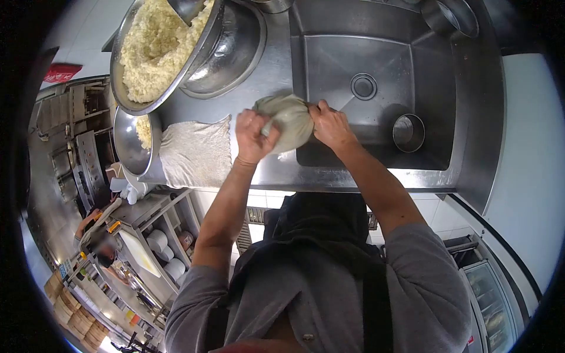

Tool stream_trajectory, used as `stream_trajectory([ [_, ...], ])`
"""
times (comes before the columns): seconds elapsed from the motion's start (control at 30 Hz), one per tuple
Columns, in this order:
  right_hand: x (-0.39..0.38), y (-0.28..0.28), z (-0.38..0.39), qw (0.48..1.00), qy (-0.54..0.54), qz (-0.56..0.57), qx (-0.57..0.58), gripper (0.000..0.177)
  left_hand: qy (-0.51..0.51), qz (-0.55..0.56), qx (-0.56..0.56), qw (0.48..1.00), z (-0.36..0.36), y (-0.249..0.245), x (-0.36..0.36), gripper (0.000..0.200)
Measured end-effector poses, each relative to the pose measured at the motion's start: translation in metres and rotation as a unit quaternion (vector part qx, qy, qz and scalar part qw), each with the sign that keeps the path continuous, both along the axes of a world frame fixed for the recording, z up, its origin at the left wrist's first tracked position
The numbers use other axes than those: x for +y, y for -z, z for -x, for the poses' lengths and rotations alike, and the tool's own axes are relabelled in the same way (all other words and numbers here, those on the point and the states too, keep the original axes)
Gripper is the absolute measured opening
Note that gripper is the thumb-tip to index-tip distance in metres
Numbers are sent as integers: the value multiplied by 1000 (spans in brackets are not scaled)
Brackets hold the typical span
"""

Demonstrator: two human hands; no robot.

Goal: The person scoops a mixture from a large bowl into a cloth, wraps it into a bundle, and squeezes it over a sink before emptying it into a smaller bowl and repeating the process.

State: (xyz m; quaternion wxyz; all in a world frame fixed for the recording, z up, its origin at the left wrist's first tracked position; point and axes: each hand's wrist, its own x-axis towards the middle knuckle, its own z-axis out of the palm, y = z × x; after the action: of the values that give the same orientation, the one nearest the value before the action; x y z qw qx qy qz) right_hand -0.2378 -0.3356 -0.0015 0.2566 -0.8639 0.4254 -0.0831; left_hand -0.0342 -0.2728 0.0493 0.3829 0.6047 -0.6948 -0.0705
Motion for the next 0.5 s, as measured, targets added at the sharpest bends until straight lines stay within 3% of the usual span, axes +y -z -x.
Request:
stream_trajectory([
  [0.07,9,14,5,1000,11,5,1,41,5,-39,-5,999,8,11,15,18],
  [0.17,16,9,4,1000,8,-27,7,38,-99,-25,12,995,19,8,26,17],
  [0.3,13,13,5,997,16,-70,18,34,-135,-5,-23,990,19,22,20,15],
  [0.37,9,20,6,994,19,-105,-13,29,-156,-70,51,984,16,35,17,15],
  [0.5,-5,41,0,989,11,-149,-9,29,-172,-102,51,978,6,47,1,14],
])
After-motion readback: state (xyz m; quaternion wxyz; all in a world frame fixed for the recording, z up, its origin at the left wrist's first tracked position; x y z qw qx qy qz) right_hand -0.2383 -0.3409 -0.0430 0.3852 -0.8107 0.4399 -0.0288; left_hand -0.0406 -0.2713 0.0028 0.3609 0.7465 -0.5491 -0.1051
